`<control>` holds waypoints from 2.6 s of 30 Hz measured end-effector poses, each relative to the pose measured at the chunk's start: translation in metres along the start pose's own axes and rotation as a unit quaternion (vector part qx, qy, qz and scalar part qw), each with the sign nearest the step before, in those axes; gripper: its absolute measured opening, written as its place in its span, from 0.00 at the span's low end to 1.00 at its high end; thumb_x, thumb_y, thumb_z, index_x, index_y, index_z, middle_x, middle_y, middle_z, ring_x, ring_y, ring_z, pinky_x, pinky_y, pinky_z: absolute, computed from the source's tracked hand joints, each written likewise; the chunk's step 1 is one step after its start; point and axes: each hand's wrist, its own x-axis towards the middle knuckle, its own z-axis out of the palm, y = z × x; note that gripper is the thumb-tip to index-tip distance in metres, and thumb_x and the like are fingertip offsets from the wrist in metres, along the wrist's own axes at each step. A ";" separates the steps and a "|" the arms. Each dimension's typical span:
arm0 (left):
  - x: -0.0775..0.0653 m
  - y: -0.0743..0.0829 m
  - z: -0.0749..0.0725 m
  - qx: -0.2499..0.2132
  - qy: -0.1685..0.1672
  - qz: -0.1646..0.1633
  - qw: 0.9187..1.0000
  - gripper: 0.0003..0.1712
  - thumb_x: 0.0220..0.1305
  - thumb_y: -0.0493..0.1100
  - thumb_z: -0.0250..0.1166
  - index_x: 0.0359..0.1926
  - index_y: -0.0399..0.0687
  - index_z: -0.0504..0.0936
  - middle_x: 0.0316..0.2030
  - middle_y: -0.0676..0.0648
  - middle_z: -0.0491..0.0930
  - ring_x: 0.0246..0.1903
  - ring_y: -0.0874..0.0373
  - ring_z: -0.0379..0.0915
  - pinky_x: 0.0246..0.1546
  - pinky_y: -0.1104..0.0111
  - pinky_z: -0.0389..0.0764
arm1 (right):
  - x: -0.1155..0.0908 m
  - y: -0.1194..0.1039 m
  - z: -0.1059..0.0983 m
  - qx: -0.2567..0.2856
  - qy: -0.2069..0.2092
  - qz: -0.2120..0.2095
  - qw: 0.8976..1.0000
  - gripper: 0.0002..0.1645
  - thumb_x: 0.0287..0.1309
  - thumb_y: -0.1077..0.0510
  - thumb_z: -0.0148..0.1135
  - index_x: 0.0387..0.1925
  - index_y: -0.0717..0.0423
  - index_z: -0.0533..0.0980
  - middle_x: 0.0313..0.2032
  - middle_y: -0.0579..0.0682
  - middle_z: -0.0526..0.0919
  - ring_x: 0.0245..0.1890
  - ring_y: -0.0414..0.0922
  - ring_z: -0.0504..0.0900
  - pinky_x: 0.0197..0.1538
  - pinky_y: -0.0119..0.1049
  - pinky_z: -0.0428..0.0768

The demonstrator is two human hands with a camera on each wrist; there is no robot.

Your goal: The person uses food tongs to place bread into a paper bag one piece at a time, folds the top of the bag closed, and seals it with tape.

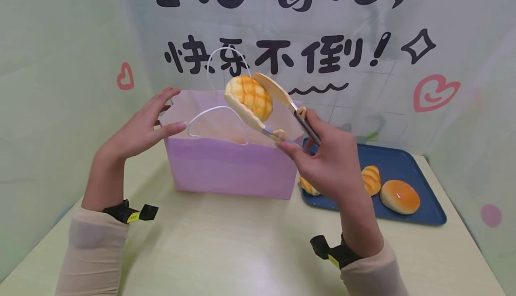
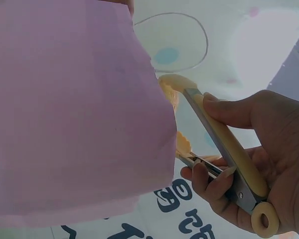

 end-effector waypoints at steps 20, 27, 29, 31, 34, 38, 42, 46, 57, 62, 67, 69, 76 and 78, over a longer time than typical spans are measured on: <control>-0.001 0.002 -0.001 0.002 -0.004 -0.003 1.000 0.53 0.70 0.64 0.65 0.85 0.54 0.52 0.85 0.48 0.39 0.84 0.47 0.36 0.77 0.35 0.50 | 0.005 -0.006 0.008 0.002 -0.005 0.012 1.000 0.37 0.58 0.50 0.81 0.68 0.50 0.77 0.36 0.53 0.87 0.31 0.44 0.82 0.28 0.22 0.79; 0.000 0.001 -0.002 0.002 -0.004 0.001 1.000 0.51 0.70 0.64 0.65 0.85 0.54 0.53 0.85 0.48 0.40 0.84 0.49 0.35 0.77 0.36 0.50 | 0.002 0.003 -0.010 -0.021 0.022 0.038 0.999 0.38 0.58 0.52 0.81 0.69 0.46 0.78 0.35 0.55 0.85 0.28 0.43 0.78 0.29 0.18 0.75; 0.000 0.001 -0.001 0.003 -0.002 0.001 1.000 0.51 0.70 0.64 0.64 0.85 0.54 0.53 0.85 0.48 0.40 0.84 0.49 0.35 0.77 0.36 0.50 | 0.000 0.007 -0.016 -0.035 0.026 0.042 0.998 0.37 0.58 0.52 0.81 0.68 0.46 0.78 0.34 0.55 0.85 0.26 0.41 0.77 0.27 0.19 0.74; -0.001 0.000 -0.002 0.004 -0.001 0.000 1.000 0.51 0.70 0.65 0.64 0.85 0.55 0.53 0.85 0.49 0.40 0.84 0.49 0.35 0.77 0.36 0.50 | -0.003 0.011 -0.021 -0.044 0.024 0.043 0.998 0.36 0.57 0.53 0.82 0.67 0.47 0.79 0.33 0.54 0.85 0.25 0.39 0.76 0.25 0.21 0.72; -0.001 0.000 -0.003 0.005 0.000 0.000 1.000 0.51 0.70 0.65 0.64 0.85 0.55 0.53 0.85 0.49 0.40 0.84 0.49 0.35 0.77 0.35 0.50 | -0.008 0.017 -0.030 -0.048 0.013 0.046 0.998 0.37 0.56 0.54 0.82 0.67 0.50 0.79 0.31 0.54 0.84 0.25 0.38 0.75 0.23 0.24 0.71; 0.000 0.001 -0.003 0.005 -0.001 0.002 1.000 0.51 0.70 0.64 0.65 0.85 0.54 0.54 0.85 0.48 0.40 0.84 0.48 0.36 0.77 0.36 0.50 | -0.017 0.027 -0.044 -0.062 -0.003 0.021 0.998 0.40 0.52 0.57 0.85 0.67 0.51 0.79 0.30 0.50 0.83 0.24 0.37 0.74 0.22 0.25 0.71; 0.000 0.001 -0.002 0.006 -0.003 0.004 1.000 0.51 0.70 0.63 0.65 0.85 0.53 0.54 0.85 0.48 0.40 0.84 0.48 0.36 0.77 0.36 0.50 | -0.028 0.040 -0.062 -0.090 -0.030 -0.008 0.995 0.41 0.47 0.60 0.86 0.65 0.52 0.79 0.29 0.47 0.81 0.21 0.37 0.71 0.20 0.26 0.67; 0.000 0.002 -0.002 0.006 -0.004 0.004 1.000 0.51 0.70 0.63 0.65 0.85 0.53 0.53 0.85 0.47 0.40 0.84 0.47 0.36 0.77 0.35 0.50 | -0.040 0.050 -0.086 -0.134 -0.066 0.005 0.989 0.44 0.48 0.59 0.86 0.68 0.55 0.77 0.29 0.48 0.78 0.16 0.37 0.65 0.18 0.28 0.62; 0.001 0.002 -0.003 0.006 -0.002 0.008 1.000 0.51 0.70 0.65 0.65 0.85 0.53 0.54 0.85 0.48 0.41 0.83 0.48 0.37 0.77 0.36 0.50 | -0.063 0.090 -0.126 -0.247 -0.137 0.126 0.951 0.60 0.60 0.41 0.78 0.78 0.70 0.58 0.31 0.62 0.78 0.20 0.46 0.67 0.17 0.32 0.66; -0.001 0.001 -0.002 0.005 -0.001 0.007 1.000 0.51 0.70 0.65 0.64 0.84 0.53 0.54 0.85 0.48 0.41 0.84 0.48 0.37 0.77 0.36 0.50 | -0.061 0.104 -0.126 -0.314 -0.199 0.148 0.916 0.68 0.55 0.28 0.75 0.77 0.71 0.59 0.29 0.56 0.79 0.16 0.46 0.62 0.20 0.36 0.60; -0.002 0.000 0.000 0.007 -0.003 0.001 1.000 0.51 0.70 0.65 0.64 0.84 0.53 0.54 0.85 0.48 0.41 0.84 0.48 0.37 0.77 0.35 0.50 | -0.056 0.115 -0.117 -0.323 -0.266 0.125 0.900 0.65 0.48 0.29 0.80 0.72 0.71 0.69 0.25 0.47 0.78 0.19 0.44 0.67 0.22 0.37 0.64; -0.002 0.001 0.000 0.008 -0.003 -0.001 1.000 0.51 0.70 0.65 0.64 0.84 0.54 0.54 0.85 0.48 0.41 0.84 0.47 0.37 0.77 0.35 0.50 | -0.055 0.119 -0.111 -0.308 -0.295 0.130 0.895 0.64 0.47 0.30 0.81 0.72 0.70 0.69 0.23 0.45 0.76 0.21 0.44 0.69 0.24 0.38 0.66; -0.001 0.002 -0.001 0.012 -0.004 -0.001 1.000 0.52 0.70 0.66 0.64 0.85 0.54 0.54 0.85 0.48 0.40 0.84 0.47 0.37 0.76 0.34 0.50 | -0.050 0.137 -0.091 -0.285 -0.361 0.143 0.876 0.61 0.50 0.31 0.79 0.71 0.69 0.71 0.16 0.43 0.66 0.19 0.44 0.65 0.25 0.39 0.66; -0.001 0.002 -0.002 0.012 -0.004 -0.001 1.000 0.51 0.70 0.65 0.64 0.84 0.54 0.54 0.85 0.48 0.41 0.84 0.47 0.37 0.77 0.35 0.50 | -0.049 0.142 -0.086 -0.274 -0.370 0.142 0.876 0.60 0.50 0.33 0.80 0.71 0.70 0.71 0.15 0.43 0.63 0.17 0.43 0.63 0.25 0.39 0.65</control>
